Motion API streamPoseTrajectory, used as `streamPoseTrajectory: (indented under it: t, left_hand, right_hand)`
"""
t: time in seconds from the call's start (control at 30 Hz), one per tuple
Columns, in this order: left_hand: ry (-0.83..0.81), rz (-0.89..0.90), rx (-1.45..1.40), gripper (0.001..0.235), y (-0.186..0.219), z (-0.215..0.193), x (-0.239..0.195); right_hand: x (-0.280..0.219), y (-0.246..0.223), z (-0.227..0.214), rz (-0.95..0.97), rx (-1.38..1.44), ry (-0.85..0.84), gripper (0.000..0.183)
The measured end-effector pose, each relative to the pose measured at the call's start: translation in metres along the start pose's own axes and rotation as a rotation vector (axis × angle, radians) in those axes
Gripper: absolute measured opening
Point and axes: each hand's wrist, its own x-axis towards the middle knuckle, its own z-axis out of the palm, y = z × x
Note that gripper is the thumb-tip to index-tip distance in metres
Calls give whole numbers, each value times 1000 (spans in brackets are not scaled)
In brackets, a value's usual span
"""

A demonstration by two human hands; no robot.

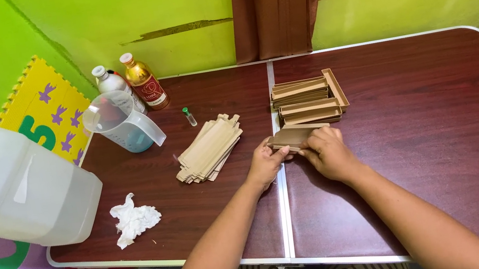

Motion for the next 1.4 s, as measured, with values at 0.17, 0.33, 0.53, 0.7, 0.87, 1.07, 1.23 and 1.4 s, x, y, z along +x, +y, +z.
streamPoseTrajectory:
  t: [0.17,0.33,0.53,0.7,0.87,1.07,1.23,1.4]
  left_hand:
    - [-13,4,3,31,9,7,-5]
    - [24,137,124,50,30,17,-14]
    - [178,787,990,72,35,10,-12]
    - [18,794,1593,18,46,24,-28]
    - [32,820,1528,12,18,11,-14]
    - [71,804,1418,12,21,-2,-6]
    - [91,772,1386,13,31,-1,-8]
    - [116,667,1385,11,31,-7,-5]
  right_hand:
    - [3,-4,-5,20,-11,-11,11]
    - [5,-7,-12,25,-74,0,10]
    - [3,-5,-9,-16,-131,8,12]
    - [2,-12,-11,-39,-144,-3,12]
    - [3,-16,-12,-57,-97,-48,12]
    - [5,-13,-18,-23,-64,-66,10]
    - [4,5,-13,-23,-107,-37,11]
    - [7,6,-29,9,-164,-10,18]
